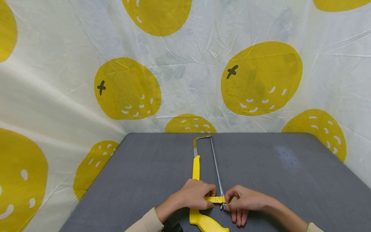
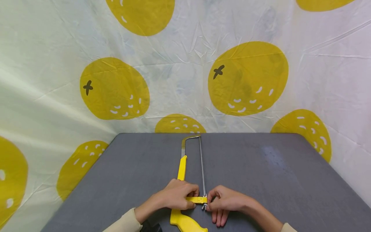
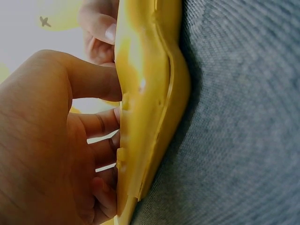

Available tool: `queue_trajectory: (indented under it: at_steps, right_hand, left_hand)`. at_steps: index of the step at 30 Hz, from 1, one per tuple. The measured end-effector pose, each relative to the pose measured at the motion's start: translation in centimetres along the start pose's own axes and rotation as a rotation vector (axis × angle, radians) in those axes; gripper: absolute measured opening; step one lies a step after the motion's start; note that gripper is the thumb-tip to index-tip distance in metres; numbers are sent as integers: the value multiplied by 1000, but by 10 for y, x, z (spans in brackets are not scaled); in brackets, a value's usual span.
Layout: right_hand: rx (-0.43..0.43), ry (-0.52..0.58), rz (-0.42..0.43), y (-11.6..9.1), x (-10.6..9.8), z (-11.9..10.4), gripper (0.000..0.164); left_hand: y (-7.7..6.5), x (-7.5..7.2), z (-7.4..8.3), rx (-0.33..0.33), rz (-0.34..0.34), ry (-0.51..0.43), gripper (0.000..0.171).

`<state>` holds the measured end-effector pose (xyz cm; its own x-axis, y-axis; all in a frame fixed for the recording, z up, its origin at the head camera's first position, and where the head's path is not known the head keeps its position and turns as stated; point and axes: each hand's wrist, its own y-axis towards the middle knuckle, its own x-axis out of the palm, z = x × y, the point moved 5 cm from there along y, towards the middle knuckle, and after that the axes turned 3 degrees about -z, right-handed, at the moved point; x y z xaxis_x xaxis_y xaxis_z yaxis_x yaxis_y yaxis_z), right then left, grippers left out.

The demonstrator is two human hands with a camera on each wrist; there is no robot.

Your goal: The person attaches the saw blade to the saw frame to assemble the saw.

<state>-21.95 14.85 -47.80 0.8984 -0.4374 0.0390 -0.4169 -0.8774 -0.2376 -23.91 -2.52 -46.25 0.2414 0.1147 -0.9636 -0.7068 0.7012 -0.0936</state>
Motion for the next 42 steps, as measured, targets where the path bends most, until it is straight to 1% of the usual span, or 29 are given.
queue_trajectory:
  at_steps: [12,20,30,42]
  right_hand:
    - [-3,-17,10,0,0,0,9]
    - [1,-9,0,-2,-3,-3,11]
    - [-4,-22,8,-2,-6,-3,9]
    - [-6,-15,1,-3,-6,-3,8]
  left_hand:
    - [2,1,0,-5,-1,6,13]
    - [2,-3,2,-2,9,3,13]
    - [3,-6,4,-9,6,3,13]
    - [3,-5,3,-6,3,-7,11]
